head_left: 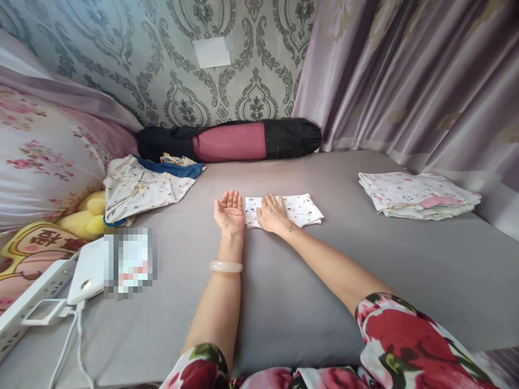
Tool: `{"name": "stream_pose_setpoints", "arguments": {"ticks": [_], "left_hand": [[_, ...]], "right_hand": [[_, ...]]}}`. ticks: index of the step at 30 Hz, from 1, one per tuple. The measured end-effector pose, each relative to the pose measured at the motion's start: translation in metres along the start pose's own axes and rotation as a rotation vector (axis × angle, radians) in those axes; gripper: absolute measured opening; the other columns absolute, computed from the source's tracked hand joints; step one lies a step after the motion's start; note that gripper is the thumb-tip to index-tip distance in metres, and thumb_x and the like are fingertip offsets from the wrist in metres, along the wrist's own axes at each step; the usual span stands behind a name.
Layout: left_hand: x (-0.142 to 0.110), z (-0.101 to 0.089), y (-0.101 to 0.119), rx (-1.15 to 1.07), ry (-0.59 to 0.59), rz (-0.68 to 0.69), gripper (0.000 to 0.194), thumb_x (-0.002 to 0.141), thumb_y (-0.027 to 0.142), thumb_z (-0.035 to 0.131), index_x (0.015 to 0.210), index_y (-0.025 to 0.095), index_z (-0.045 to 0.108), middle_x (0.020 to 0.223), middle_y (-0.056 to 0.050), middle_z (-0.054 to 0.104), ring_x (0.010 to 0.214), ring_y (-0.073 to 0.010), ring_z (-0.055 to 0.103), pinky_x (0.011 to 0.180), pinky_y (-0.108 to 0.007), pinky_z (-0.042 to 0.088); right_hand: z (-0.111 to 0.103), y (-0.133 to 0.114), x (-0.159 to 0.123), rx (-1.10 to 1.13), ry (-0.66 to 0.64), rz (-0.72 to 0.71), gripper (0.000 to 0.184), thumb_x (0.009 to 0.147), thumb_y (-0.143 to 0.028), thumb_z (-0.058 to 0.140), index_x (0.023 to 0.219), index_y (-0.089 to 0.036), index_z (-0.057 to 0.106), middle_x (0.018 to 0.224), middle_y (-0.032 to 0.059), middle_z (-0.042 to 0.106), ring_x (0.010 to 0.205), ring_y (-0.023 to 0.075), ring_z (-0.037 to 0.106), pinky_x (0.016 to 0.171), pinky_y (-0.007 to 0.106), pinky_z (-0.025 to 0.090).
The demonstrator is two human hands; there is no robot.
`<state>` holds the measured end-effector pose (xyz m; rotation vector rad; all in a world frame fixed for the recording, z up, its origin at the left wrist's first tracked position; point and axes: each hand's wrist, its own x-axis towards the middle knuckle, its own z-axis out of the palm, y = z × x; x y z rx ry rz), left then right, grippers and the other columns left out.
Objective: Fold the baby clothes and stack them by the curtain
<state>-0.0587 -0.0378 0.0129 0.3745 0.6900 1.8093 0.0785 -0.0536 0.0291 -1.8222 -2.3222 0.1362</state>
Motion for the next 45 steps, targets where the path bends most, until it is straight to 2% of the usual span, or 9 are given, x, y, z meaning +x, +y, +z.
{"name": "stream_pose_setpoints", "arguments": {"ticks": [5,10,17,23,29,33,38,41,45], "left_hand": [[-0.002,0.002,0.003,-0.049,0.045,-0.017,0.042,0.095,0.043,0.032,0.085,0.018,0.064,0.110,-0.013,0.070,0.112,-0.0186,0.063,0.096,-0.034,0.050],[-0.001,-0.002,0.002,-0.016,0.001,0.014,0.040,0.092,0.047,0.037,0.088,0.018,0.065,0.109,-0.013,0.070,0.114,-0.0200,0.062,0.097,-0.035,0.049],[0.001,-0.005,0.002,-0.001,-0.029,0.017,0.041,0.092,0.049,0.037,0.089,0.019,0.065,0.107,-0.012,0.070,0.113,-0.0200,0.062,0.096,-0.035,0.049],[0.000,-0.001,0.005,-0.053,0.037,0.015,0.042,0.094,0.046,0.034,0.088,0.018,0.065,0.103,-0.012,0.071,0.107,-0.0182,0.065,0.092,-0.032,0.051],[0.003,-0.006,0.004,-0.039,-0.046,0.013,0.039,0.091,0.049,0.041,0.089,0.019,0.066,0.104,-0.010,0.071,0.108,-0.0181,0.065,0.094,-0.032,0.049],[0.001,-0.003,0.005,-0.067,-0.041,-0.015,0.037,0.091,0.047,0.043,0.087,0.019,0.066,0.098,-0.009,0.073,0.101,-0.0163,0.067,0.092,-0.031,0.049],[-0.008,0.011,0.004,-0.002,-0.086,-0.105,0.038,0.091,0.049,0.047,0.085,0.017,0.068,0.093,-0.008,0.074,0.098,-0.0175,0.069,0.092,-0.032,0.049],[-0.015,0.020,0.003,0.085,-0.144,-0.147,0.039,0.090,0.051,0.050,0.086,0.016,0.067,0.091,-0.008,0.074,0.096,-0.0186,0.070,0.091,-0.032,0.050],[-0.020,0.027,0.001,0.162,-0.192,-0.154,0.039,0.091,0.051,0.048,0.086,0.016,0.066,0.090,-0.008,0.073,0.092,-0.0181,0.070,0.088,-0.031,0.051]], "right_hand": [[0.003,-0.019,0.007,0.049,0.013,-0.074,0.058,0.099,-0.033,0.026,0.145,-0.001,0.039,0.154,0.0171,0.034,0.145,0.0273,0.023,0.119,0.044,0.008],[0.017,-0.021,0.004,0.080,0.066,-0.070,0.057,0.100,-0.035,0.025,0.145,-0.003,0.039,0.153,0.0163,0.038,0.143,0.0250,0.028,0.119,0.040,0.010],[0.015,-0.022,0.009,0.094,0.046,-0.053,0.056,0.100,-0.035,0.026,0.145,-0.005,0.039,0.153,0.0159,0.037,0.144,0.0253,0.028,0.119,0.041,0.012],[0.018,-0.030,0.013,0.129,0.030,-0.148,0.056,0.099,-0.033,0.025,0.147,-0.005,0.036,0.156,0.0136,0.032,0.146,0.0236,0.024,0.119,0.042,0.011],[0.021,-0.032,0.011,0.146,0.021,-0.142,0.056,0.098,-0.030,0.029,0.148,-0.004,0.035,0.156,0.0149,0.032,0.145,0.0242,0.024,0.120,0.042,0.012],[0.010,-0.024,0.014,0.207,-0.051,-0.147,0.057,0.100,-0.034,0.026,0.149,-0.006,0.033,0.157,0.0136,0.030,0.146,0.0230,0.024,0.119,0.041,0.017],[-0.005,0.004,0.002,0.151,0.044,-0.126,0.056,0.101,-0.033,0.026,0.149,-0.005,0.034,0.157,0.0141,0.030,0.146,0.0247,0.022,0.120,0.045,0.011],[-0.005,0.018,-0.006,0.098,0.038,-0.129,0.055,0.101,-0.034,0.025,0.147,-0.007,0.037,0.155,0.0137,0.033,0.146,0.0266,0.023,0.119,0.049,0.008],[0.002,0.023,-0.010,0.070,0.016,-0.119,0.053,0.101,-0.036,0.028,0.146,-0.011,0.041,0.154,0.0125,0.037,0.146,0.0265,0.021,0.119,0.049,0.008]]}}
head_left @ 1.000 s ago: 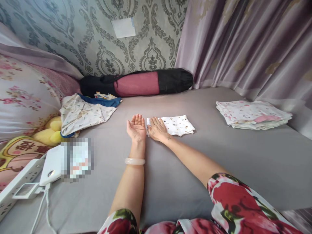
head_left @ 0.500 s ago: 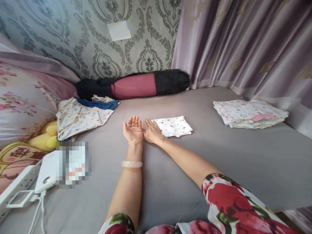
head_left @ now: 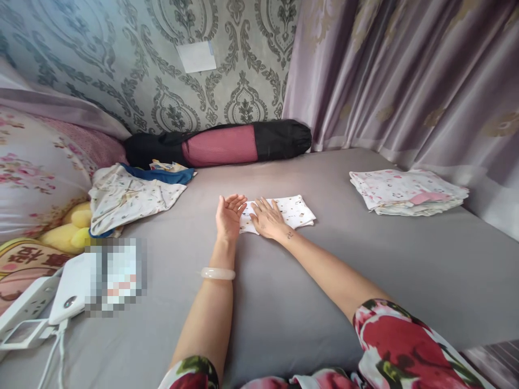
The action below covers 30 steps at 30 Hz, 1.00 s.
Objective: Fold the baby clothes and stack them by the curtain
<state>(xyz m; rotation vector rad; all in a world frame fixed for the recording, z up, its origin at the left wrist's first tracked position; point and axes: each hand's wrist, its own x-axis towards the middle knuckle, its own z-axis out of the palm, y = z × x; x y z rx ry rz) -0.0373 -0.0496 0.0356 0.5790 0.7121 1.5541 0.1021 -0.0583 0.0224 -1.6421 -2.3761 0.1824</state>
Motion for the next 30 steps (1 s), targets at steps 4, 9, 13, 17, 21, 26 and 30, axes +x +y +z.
{"name": "stream_pose_setpoints", "arguments": {"ticks": [4,9,13,17,21,26,30], "left_hand": [[0.000,0.002,-0.002,0.091,-0.014,0.004,0.040,0.090,0.053,0.048,0.087,0.017,0.064,0.092,-0.009,0.073,0.093,-0.0194,0.070,0.091,-0.033,0.050],[-0.001,0.006,-0.009,0.243,-0.057,0.036,0.043,0.087,0.057,0.050,0.090,0.015,0.062,0.095,-0.011,0.072,0.098,-0.0226,0.069,0.096,-0.039,0.048],[-0.005,0.009,-0.016,0.393,-0.104,0.122,0.044,0.088,0.055,0.052,0.097,0.014,0.063,0.101,-0.013,0.071,0.102,-0.0235,0.067,0.097,-0.040,0.047],[-0.008,0.010,-0.023,0.750,-0.138,0.237,0.041,0.093,0.052,0.044,0.101,0.016,0.063,0.107,-0.012,0.070,0.107,-0.0227,0.065,0.097,-0.039,0.047],[-0.009,0.011,-0.035,1.292,-0.210,0.379,0.028,0.094,0.036,0.043,0.106,0.018,0.063,0.109,-0.011,0.070,0.105,-0.0232,0.064,0.095,-0.039,0.049],[-0.011,0.015,-0.052,1.746,-0.362,0.505,0.039,0.097,0.025,0.033,0.129,0.014,0.053,0.138,-0.015,0.056,0.133,-0.0250,0.047,0.112,-0.043,0.035],[-0.015,0.018,-0.054,1.967,-0.382,0.434,0.048,0.100,0.032,0.028,0.140,0.013,0.046,0.148,-0.013,0.046,0.141,-0.0252,0.036,0.117,-0.045,0.026]], "right_hand": [[0.004,-0.002,0.000,0.011,0.026,0.012,0.052,0.100,-0.034,0.030,0.146,-0.012,0.041,0.153,0.0121,0.038,0.146,0.0263,0.021,0.119,0.049,0.008],[0.000,0.001,0.002,0.075,-0.022,0.009,0.054,0.100,-0.034,0.027,0.147,-0.010,0.039,0.155,0.0124,0.034,0.146,0.0267,0.020,0.119,0.050,0.009],[-0.008,0.014,0.002,0.176,-0.045,0.022,0.056,0.100,-0.034,0.020,0.150,-0.010,0.033,0.159,0.0108,0.027,0.148,0.0235,0.017,0.119,0.047,0.013],[-0.016,0.033,-0.007,0.149,-0.011,0.063,0.057,0.100,-0.035,0.020,0.150,-0.010,0.031,0.159,0.0108,0.026,0.148,0.0232,0.015,0.120,0.048,0.009],[-0.019,0.050,-0.018,0.080,0.007,0.113,0.057,0.100,-0.035,0.020,0.150,-0.009,0.033,0.157,0.0122,0.029,0.148,0.0231,0.017,0.120,0.046,0.008],[-0.014,0.056,-0.024,0.028,-0.028,0.098,0.057,0.100,-0.034,0.020,0.150,-0.008,0.034,0.157,0.0116,0.031,0.147,0.0228,0.020,0.120,0.045,0.009],[-0.008,0.056,-0.025,-0.009,-0.012,0.080,0.056,0.100,-0.033,0.021,0.149,-0.010,0.035,0.156,0.0111,0.033,0.146,0.0226,0.023,0.120,0.044,0.011]]}}
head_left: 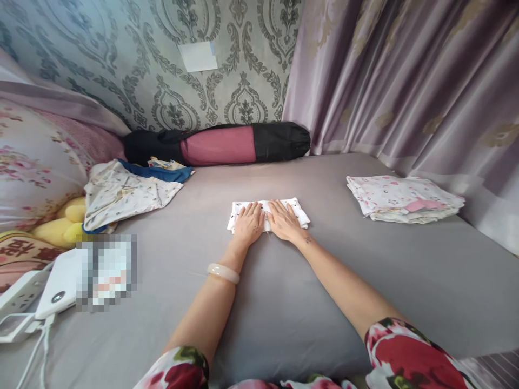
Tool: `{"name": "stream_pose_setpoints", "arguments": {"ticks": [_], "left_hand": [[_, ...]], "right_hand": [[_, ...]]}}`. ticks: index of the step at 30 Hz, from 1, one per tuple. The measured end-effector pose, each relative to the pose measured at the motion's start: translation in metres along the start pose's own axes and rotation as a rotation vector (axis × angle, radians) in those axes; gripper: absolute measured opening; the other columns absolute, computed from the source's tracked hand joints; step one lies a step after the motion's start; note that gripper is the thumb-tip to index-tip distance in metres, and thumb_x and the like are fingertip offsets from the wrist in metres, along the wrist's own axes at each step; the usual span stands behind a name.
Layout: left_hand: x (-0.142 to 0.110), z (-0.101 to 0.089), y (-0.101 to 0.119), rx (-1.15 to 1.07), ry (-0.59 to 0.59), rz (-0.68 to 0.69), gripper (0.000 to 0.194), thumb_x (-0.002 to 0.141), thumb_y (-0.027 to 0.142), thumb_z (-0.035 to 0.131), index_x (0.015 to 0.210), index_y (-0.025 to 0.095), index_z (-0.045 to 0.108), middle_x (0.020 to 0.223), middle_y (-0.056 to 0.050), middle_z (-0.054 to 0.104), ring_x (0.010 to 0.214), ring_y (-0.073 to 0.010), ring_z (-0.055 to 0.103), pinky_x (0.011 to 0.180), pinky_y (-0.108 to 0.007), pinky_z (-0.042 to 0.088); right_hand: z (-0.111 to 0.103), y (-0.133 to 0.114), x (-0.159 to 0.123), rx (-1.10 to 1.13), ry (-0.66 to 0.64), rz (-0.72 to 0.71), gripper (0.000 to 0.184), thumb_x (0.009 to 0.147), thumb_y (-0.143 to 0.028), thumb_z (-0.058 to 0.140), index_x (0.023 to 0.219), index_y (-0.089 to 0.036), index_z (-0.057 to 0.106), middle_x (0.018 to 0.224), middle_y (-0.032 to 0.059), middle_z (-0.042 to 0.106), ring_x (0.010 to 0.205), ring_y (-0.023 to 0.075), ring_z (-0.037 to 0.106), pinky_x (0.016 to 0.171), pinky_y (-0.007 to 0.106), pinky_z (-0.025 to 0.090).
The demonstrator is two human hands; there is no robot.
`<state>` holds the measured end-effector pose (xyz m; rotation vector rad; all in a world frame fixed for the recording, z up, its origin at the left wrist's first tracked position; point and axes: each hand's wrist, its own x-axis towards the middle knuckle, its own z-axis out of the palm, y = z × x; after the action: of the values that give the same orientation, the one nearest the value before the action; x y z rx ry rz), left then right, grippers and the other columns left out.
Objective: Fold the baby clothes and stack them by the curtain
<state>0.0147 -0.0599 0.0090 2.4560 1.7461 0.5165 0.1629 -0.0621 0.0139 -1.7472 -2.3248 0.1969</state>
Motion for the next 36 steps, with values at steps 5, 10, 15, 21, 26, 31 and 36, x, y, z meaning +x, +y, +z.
{"name": "stream_pose_setpoints", "arguments": {"ticks": [5,10,15,21,26,31,36], "left_hand": [[0.000,-0.002,0.001,0.068,-0.036,-0.006,0.049,0.100,0.033,0.027,0.142,0.014,0.044,0.149,-0.011,0.045,0.142,-0.0247,0.035,0.117,-0.044,0.025],[0.000,0.002,-0.001,-0.063,0.039,-0.006,0.047,0.099,0.033,0.032,0.138,0.013,0.049,0.145,-0.016,0.049,0.139,-0.0285,0.039,0.115,-0.048,0.026],[-0.001,0.005,-0.005,-0.164,0.200,-0.030,0.047,0.097,0.036,0.033,0.132,0.014,0.055,0.141,-0.018,0.053,0.140,-0.0321,0.036,0.117,-0.053,0.018],[-0.002,0.008,-0.007,-0.172,0.160,-0.060,0.052,0.096,0.038,0.033,0.134,0.009,0.053,0.140,-0.020,0.053,0.140,-0.0344,0.036,0.116,-0.053,0.018],[-0.002,0.008,-0.007,-0.104,0.130,-0.065,0.054,0.097,0.039,0.030,0.135,0.007,0.051,0.141,-0.022,0.051,0.140,-0.0351,0.036,0.116,-0.053,0.019],[-0.003,0.005,-0.007,-0.078,0.182,-0.077,0.052,0.097,0.038,0.029,0.133,0.008,0.054,0.140,-0.021,0.052,0.141,-0.0346,0.035,0.117,-0.054,0.016],[-0.005,0.006,-0.008,-0.065,0.167,-0.131,0.054,0.097,0.039,0.031,0.135,0.008,0.053,0.140,-0.022,0.052,0.141,-0.0353,0.034,0.117,-0.055,0.014]], "right_hand": [[0.002,-0.001,0.000,-0.002,0.013,0.006,0.056,0.100,-0.032,0.022,0.149,-0.010,0.036,0.155,0.0106,0.034,0.146,0.0229,0.024,0.120,0.045,0.011],[-0.001,-0.003,-0.002,0.016,0.033,0.026,0.055,0.100,-0.033,0.022,0.148,-0.010,0.037,0.155,0.0099,0.035,0.146,0.0222,0.024,0.120,0.044,0.011],[-0.001,-0.001,-0.005,-0.011,0.129,0.089,0.055,0.100,-0.033,0.023,0.147,-0.008,0.040,0.154,0.0124,0.035,0.146,0.0229,0.022,0.120,0.046,0.004],[0.005,0.002,-0.004,-0.009,0.095,0.130,0.057,0.100,-0.034,0.023,0.147,-0.006,0.039,0.154,0.0131,0.035,0.145,0.0239,0.024,0.120,0.045,0.006],[0.005,0.001,-0.004,0.000,0.094,0.134,0.057,0.100,-0.034,0.024,0.147,-0.006,0.039,0.154,0.0133,0.035,0.145,0.0239,0.024,0.119,0.044,0.006],[-0.001,0.001,-0.006,0.008,0.125,0.175,0.057,0.099,-0.032,0.023,0.146,-0.004,0.040,0.155,0.0146,0.034,0.146,0.0248,0.022,0.119,0.046,0.004],[-0.002,0.003,-0.005,-0.001,0.112,0.259,0.059,0.099,-0.033,0.022,0.147,-0.001,0.037,0.155,0.0173,0.031,0.146,0.0279,0.019,0.118,0.049,0.003]]}}
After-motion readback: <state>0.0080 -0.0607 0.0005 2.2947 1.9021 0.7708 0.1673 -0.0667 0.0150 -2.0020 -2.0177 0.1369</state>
